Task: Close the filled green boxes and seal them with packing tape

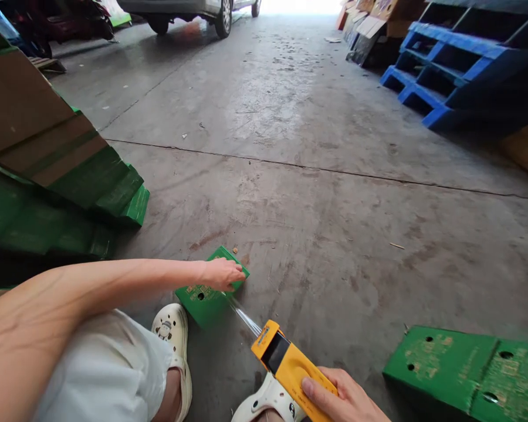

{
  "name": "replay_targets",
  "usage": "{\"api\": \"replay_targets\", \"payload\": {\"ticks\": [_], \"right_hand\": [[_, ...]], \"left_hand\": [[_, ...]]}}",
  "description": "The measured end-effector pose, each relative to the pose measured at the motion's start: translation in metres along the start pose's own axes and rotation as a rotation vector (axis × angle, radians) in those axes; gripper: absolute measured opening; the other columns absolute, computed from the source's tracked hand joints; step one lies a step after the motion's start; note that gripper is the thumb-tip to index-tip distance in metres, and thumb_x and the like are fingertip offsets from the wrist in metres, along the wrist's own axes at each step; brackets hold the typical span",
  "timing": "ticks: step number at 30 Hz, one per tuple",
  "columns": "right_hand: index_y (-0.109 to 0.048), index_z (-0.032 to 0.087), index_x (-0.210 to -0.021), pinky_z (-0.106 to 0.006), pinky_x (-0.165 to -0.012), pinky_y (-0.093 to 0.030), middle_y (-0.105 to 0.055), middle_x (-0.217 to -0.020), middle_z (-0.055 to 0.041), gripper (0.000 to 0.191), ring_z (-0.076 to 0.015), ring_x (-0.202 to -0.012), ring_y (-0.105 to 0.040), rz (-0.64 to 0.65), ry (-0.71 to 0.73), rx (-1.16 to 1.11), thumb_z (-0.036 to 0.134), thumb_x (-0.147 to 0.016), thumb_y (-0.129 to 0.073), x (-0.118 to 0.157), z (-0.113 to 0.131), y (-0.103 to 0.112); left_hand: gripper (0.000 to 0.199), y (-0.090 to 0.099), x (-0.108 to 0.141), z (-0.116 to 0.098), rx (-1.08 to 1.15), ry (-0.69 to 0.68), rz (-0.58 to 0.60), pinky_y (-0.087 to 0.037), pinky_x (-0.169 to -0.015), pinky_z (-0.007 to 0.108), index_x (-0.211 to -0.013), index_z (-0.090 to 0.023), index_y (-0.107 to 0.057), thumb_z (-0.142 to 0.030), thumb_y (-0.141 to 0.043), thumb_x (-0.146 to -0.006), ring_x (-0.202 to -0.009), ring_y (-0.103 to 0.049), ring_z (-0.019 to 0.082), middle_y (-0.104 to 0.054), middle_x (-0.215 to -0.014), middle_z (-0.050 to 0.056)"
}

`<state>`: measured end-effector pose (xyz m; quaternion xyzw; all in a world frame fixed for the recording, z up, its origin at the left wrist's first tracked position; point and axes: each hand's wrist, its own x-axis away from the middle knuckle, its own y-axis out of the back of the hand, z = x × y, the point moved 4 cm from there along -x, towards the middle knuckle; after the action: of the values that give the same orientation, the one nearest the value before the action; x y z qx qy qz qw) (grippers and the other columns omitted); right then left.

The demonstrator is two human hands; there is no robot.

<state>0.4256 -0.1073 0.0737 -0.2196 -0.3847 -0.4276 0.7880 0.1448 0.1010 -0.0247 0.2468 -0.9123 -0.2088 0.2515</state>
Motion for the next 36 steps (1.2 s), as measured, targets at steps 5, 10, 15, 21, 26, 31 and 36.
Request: {"api": "replay_targets", "payload": {"ticks": [5,10,15,21,26,31,36], "right_hand": [[-0.067,0.018,-0.085,-0.022,-0.049,-0.045,-0.061,-0.065,-0.0013,0.073,-0.0133,-0.051,-0.056,0.053,-0.032,-0.071,0.090,-0.073,-0.065,0.006,0.022,-0.009],[-0.066,0.017,-0.080,-0.022,-0.048,-0.046,-0.062,-0.063,-0.0016,0.074,-0.0124,-0.050,-0.055,-0.016,-0.019,-0.075,0.091,-0.073,-0.066,0.021,0.027,-0.030],[-0.067,0.015,-0.081,-0.022,-0.053,-0.042,-0.060,-0.066,-0.0009,0.077,-0.0114,-0.056,-0.052,-0.122,0.034,-0.087,0.091,-0.069,-0.070,0.032,0.023,-0.048],[-0.067,0.014,-0.088,-0.023,-0.057,-0.036,-0.055,-0.072,0.0004,0.084,-0.0112,-0.064,-0.046,-0.105,0.098,0.019,0.094,-0.065,-0.070,0.038,0.024,-0.068],[-0.065,0.016,-0.080,-0.025,-0.059,-0.033,-0.052,-0.069,0.0010,0.079,-0.0121,-0.064,-0.041,0.016,0.096,0.369,0.094,-0.076,-0.058,0.035,0.027,-0.050],[-0.053,0.021,-0.064,-0.029,-0.068,-0.039,-0.054,-0.065,-0.0006,0.067,-0.0159,-0.068,-0.045,-0.388,0.191,0.653,0.079,-0.094,-0.041,-0.004,0.074,-0.009],[-0.061,0.020,-0.074,-0.025,-0.066,-0.041,-0.061,-0.076,-0.0004,0.046,-0.0150,-0.074,-0.052,-0.305,0.107,0.334,0.064,-0.084,-0.068,-0.102,0.109,-0.047]], "left_hand": [[0.035,0.017,0.031,-0.011,0.142,0.234,-0.172,-0.054,-0.101,0.059,-0.083,-0.019,-0.075,-0.053,-0.081,-0.076,-0.106,-0.072,0.042,-0.076,-0.088,0.015],[0.057,-0.095,0.102,-0.058,0.767,0.330,0.371,-0.062,-0.074,0.058,-0.101,-0.027,-0.078,-0.061,-0.096,-0.059,-0.081,-0.076,0.037,-0.078,-0.085,0.008],[0.077,-0.199,0.100,-0.123,1.724,0.231,-0.179,-0.055,-0.102,0.042,-0.115,-0.026,-0.069,-0.077,-0.089,-0.060,-0.119,-0.069,0.028,-0.071,-0.127,0.012],[0.075,-0.227,0.089,-0.153,2.061,0.244,-0.634,-0.056,-0.095,0.038,-0.114,-0.030,-0.069,-0.059,-0.100,-0.052,-0.122,-0.068,0.030,-0.073,-0.121,0.008],[0.068,-0.230,0.097,-0.151,2.097,0.401,-0.681,-0.056,-0.088,0.037,-0.109,-0.029,-0.065,-0.040,-0.101,-0.053,-0.105,-0.073,0.026,-0.076,-0.104,0.005],[0.072,-0.238,0.096,-0.146,2.104,0.383,-0.818,-0.057,-0.083,0.036,-0.108,-0.025,-0.063,-0.035,-0.104,-0.050,-0.094,-0.074,0.025,-0.076,-0.100,0.006],[0.077,-0.257,0.086,-0.130,2.096,0.441,-0.828,-0.059,-0.082,0.036,-0.112,-0.026,-0.064,-0.034,-0.104,-0.046,-0.100,-0.075,0.028,-0.075,-0.110,0.007]]}}
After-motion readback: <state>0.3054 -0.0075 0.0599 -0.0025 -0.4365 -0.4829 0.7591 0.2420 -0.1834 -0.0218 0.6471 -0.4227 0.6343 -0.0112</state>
